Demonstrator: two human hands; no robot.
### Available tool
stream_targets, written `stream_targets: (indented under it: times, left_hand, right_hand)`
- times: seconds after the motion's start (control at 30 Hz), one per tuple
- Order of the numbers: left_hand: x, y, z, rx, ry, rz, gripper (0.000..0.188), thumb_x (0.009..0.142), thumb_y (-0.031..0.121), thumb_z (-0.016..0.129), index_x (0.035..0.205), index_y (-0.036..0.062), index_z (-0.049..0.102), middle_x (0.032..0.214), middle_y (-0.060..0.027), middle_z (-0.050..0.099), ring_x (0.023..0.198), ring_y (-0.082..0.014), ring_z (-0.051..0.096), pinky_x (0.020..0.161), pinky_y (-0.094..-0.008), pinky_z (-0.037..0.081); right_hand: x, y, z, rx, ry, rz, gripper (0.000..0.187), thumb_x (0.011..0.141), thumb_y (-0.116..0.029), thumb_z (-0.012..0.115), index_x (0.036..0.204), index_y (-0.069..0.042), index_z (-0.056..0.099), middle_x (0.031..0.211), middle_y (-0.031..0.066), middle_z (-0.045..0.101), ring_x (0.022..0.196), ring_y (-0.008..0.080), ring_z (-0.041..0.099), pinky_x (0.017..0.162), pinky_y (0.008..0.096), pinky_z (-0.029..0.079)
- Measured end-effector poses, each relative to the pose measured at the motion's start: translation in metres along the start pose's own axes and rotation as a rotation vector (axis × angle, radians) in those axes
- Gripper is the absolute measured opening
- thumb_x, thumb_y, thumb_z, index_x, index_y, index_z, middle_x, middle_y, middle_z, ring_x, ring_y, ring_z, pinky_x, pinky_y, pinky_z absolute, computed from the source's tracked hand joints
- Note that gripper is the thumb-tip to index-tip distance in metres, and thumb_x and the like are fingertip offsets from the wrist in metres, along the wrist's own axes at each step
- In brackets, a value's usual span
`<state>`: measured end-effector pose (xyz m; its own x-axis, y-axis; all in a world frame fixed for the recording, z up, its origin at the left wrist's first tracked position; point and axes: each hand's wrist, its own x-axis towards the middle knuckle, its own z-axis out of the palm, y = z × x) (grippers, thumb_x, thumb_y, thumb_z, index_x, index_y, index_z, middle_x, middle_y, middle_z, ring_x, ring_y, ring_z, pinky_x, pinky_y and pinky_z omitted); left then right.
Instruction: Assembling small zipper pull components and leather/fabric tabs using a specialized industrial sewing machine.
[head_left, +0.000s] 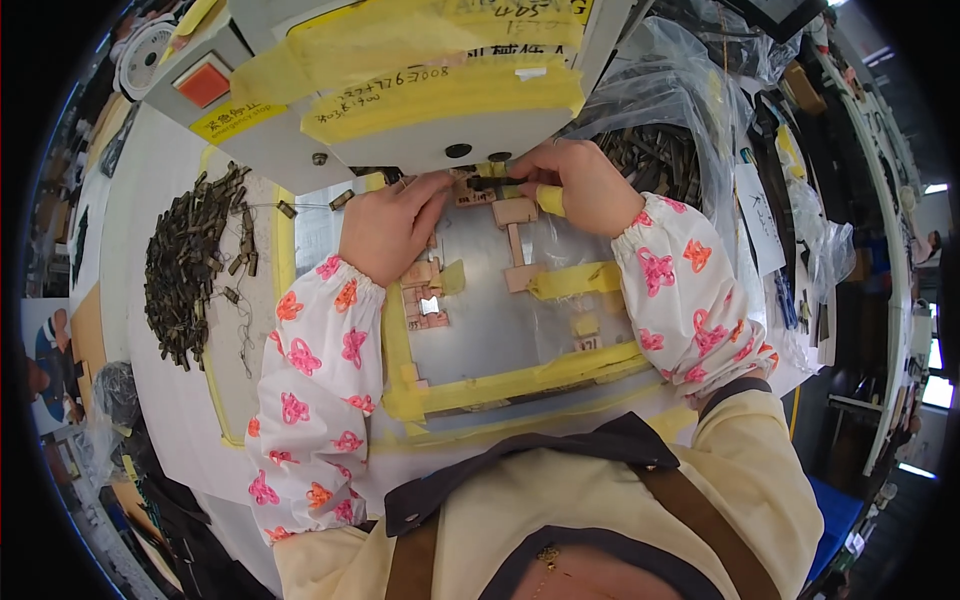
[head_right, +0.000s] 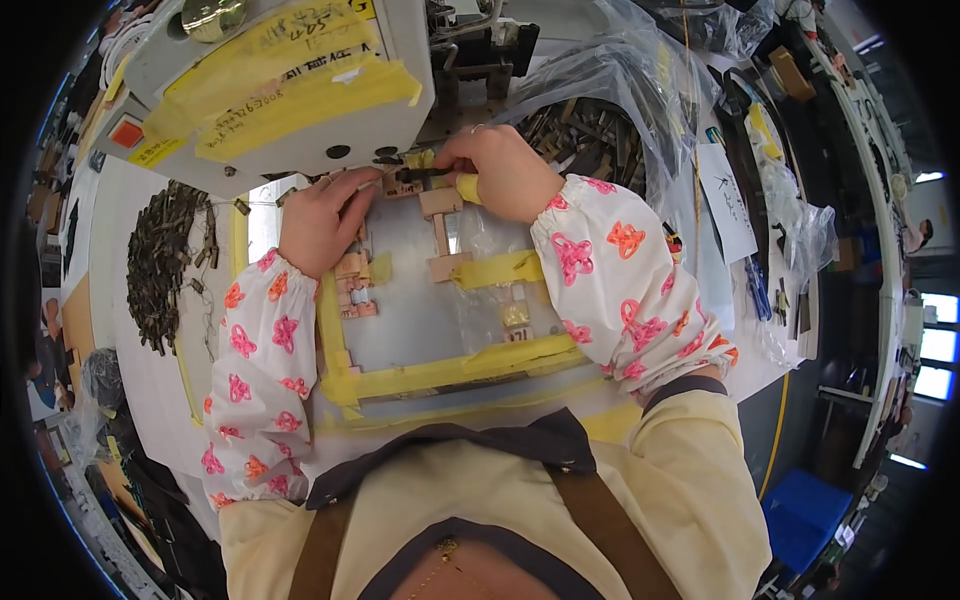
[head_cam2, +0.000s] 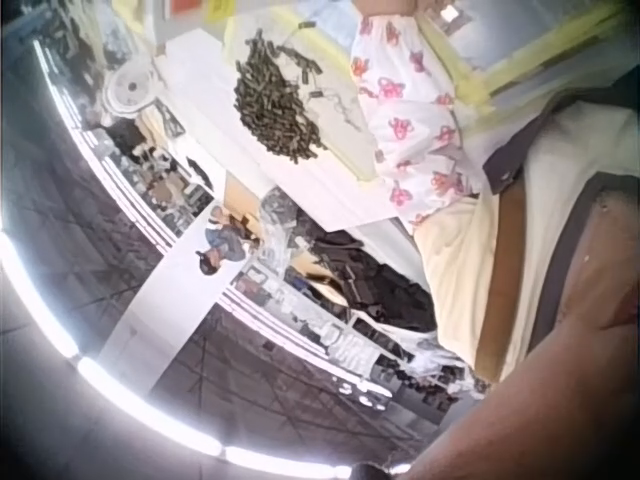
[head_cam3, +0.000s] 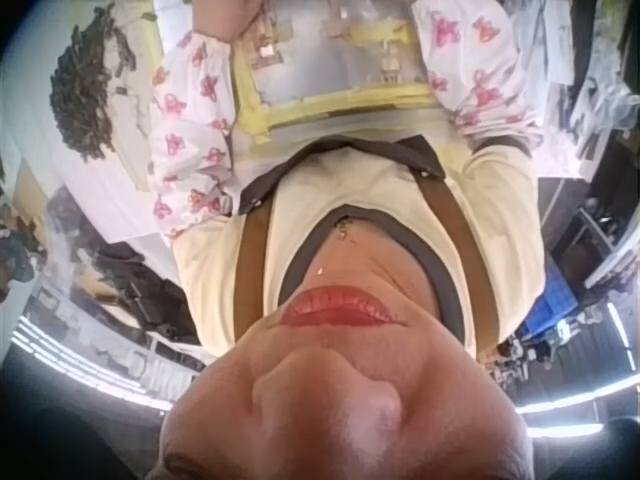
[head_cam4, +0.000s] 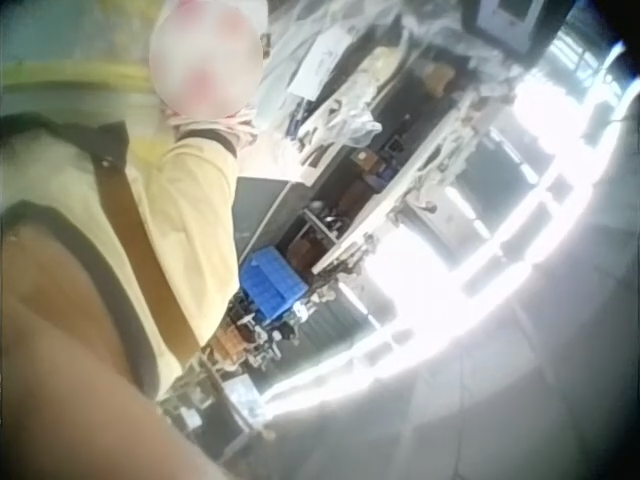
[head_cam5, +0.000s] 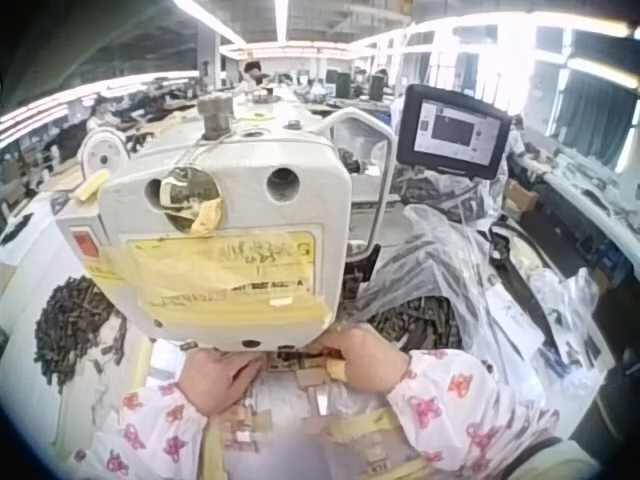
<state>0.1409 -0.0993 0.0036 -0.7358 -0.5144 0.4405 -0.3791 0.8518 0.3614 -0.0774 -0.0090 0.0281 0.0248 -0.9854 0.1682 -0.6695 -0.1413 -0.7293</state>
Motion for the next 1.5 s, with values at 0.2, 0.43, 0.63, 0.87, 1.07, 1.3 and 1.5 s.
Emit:
stream_targets:
  times: [0.2,0.43,0.63,0.87,1.07,1.3,1.5]
  left_hand:
    - [-0.002,0.000,0.001,-0.038,-0.016,0.014,0.021,0.083,0.013,0.056,0.103,0.0146,0.061,0.082,-0.0087,0.065,0.061,-0.0277,0.061,0.052,-0.0352,0.049]
    - [-0.003,-0.002,0.001,-0.066,0.001,0.049,0.022,0.081,0.011,0.056,0.102,0.0154,0.061,0.077,-0.0089,0.064,0.060,-0.0281,0.060,0.051,-0.0361,0.048]
    - [-0.002,0.003,0.003,0.004,-0.028,0.098,0.026,0.078,0.010,0.056,0.102,0.0181,0.062,0.070,-0.0062,0.061,0.058,-0.0269,0.060,0.051,-0.0359,0.048]
    - [0.011,0.016,-0.001,0.196,-0.237,0.109,0.036,0.074,0.004,0.053,0.104,0.0202,0.063,0.069,-0.0062,0.060,0.057,-0.0260,0.058,0.049,-0.0350,0.047]
    - [-0.002,0.007,0.004,0.058,-0.035,0.122,0.029,0.076,0.009,0.055,0.102,0.0213,0.063,0.065,-0.0052,0.057,0.057,-0.0260,0.058,0.049,-0.0363,0.047]
    - [-0.005,0.004,-0.001,0.012,-0.077,0.046,0.029,0.078,0.009,0.054,0.102,0.0220,0.062,0.065,-0.0047,0.056,0.056,-0.0262,0.058,0.049,-0.0370,0.047]
    - [-0.004,0.005,-0.001,0.015,-0.071,0.063,0.030,0.078,0.009,0.054,0.104,0.0226,0.062,0.066,-0.0048,0.057,0.057,-0.0261,0.058,0.049,-0.0368,0.047]
  right_hand:
    - [-0.001,0.008,-0.002,0.029,-0.004,0.027,0.018,0.070,0.001,0.064,0.087,0.000,0.066,0.078,0.0153,0.063,0.073,0.0293,0.062,0.067,0.0331,0.049]
    - [0.000,0.012,0.000,0.023,0.039,-0.021,0.016,0.070,0.001,0.064,0.085,-0.002,0.068,0.079,0.0127,0.063,0.073,0.0288,0.061,0.067,0.0334,0.049]
    - [0.002,0.012,0.007,-0.019,0.094,-0.098,0.014,0.067,0.000,0.063,0.080,-0.002,0.068,0.076,0.0117,0.063,0.072,0.0297,0.060,0.066,0.0340,0.049]
    - [0.006,0.004,0.023,-0.102,0.182,-0.266,0.017,0.066,0.000,0.061,0.083,-0.002,0.066,0.076,0.0119,0.062,0.071,0.0316,0.059,0.064,0.0362,0.048]
    - [0.005,0.010,0.026,-0.093,0.112,-0.236,0.017,0.068,-0.001,0.060,0.084,-0.003,0.065,0.079,0.0118,0.061,0.076,0.0322,0.058,0.067,0.0382,0.048]
    - [0.003,0.003,0.026,-0.284,0.113,-0.299,0.020,0.064,0.002,0.058,0.081,-0.004,0.066,0.088,0.0106,0.061,0.087,0.0295,0.058,0.073,0.0378,0.049]
    - [0.006,0.003,0.027,-0.334,0.105,-0.345,0.020,0.065,0.002,0.057,0.081,-0.004,0.067,0.087,0.0109,0.061,0.087,0.0296,0.058,0.074,0.0371,0.049]
